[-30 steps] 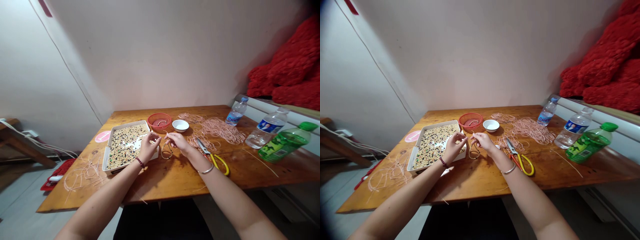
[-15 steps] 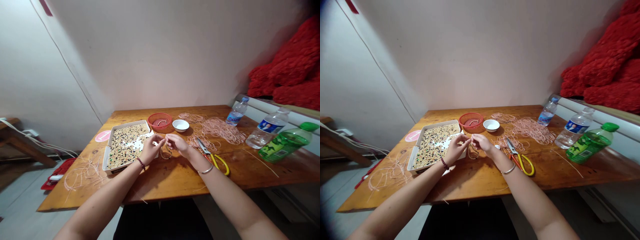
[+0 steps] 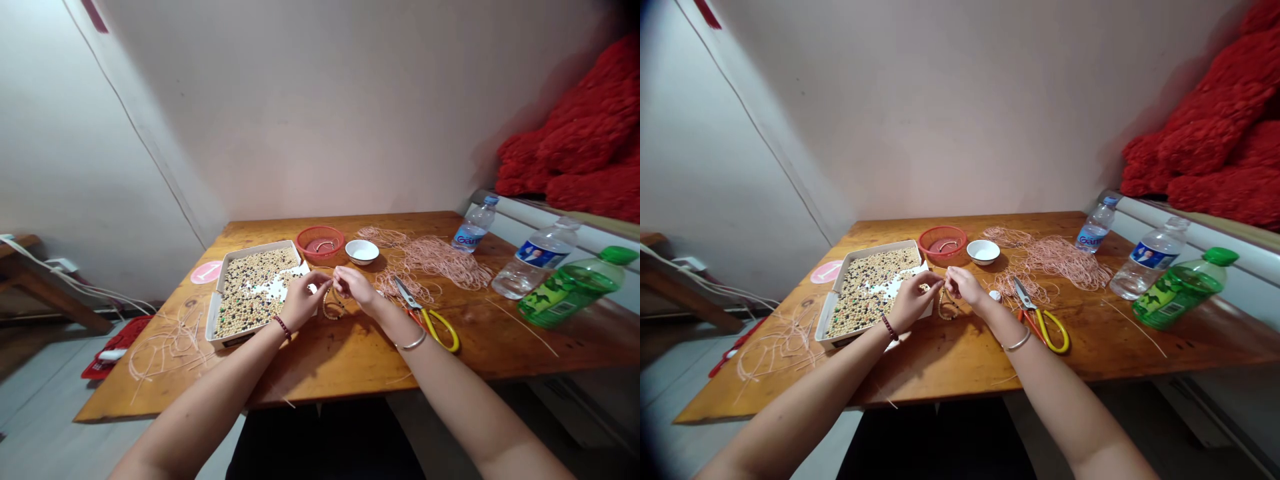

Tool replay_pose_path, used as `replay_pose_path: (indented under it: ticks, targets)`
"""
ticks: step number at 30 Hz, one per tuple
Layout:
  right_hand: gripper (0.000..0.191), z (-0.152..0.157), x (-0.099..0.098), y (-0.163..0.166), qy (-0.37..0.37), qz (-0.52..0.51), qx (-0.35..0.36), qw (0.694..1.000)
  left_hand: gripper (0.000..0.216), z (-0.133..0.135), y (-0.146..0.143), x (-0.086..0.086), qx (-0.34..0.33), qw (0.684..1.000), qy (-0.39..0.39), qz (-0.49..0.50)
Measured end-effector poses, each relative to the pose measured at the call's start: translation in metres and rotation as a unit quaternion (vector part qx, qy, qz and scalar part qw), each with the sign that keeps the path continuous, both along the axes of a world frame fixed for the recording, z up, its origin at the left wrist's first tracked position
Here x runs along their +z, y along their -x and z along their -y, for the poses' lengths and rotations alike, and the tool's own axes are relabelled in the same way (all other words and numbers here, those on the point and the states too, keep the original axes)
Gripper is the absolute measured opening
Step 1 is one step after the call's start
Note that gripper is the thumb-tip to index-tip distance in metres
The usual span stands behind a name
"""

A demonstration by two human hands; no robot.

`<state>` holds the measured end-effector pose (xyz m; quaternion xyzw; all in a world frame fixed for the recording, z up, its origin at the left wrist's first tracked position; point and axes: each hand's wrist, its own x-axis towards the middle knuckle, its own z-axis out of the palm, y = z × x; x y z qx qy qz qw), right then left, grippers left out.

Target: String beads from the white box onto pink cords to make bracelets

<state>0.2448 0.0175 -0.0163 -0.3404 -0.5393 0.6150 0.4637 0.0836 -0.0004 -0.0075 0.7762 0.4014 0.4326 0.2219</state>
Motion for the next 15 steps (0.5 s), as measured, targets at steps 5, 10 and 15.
replay_pose_path:
  ticks: [5,10,15]
  targets:
    - [0.036,0.0010,0.0007,0.0007,-0.010,0.007,-0.009,1.000,0.024,0.0011,0.0013,0.0010,-0.012,1.000,-0.001,-0.024]
    - [0.038,0.0025,0.0020,0.0015,-0.022,0.022,-0.011,0.999,0.026,-0.0007,0.0013,-0.0021,-0.008,1.000,0.009,-0.009]
    - [0.039,0.0013,0.0009,0.0016,-0.027,0.027,0.000,0.999,0.029,-0.0030,0.0003,-0.0040,0.001,0.998,0.037,0.054]
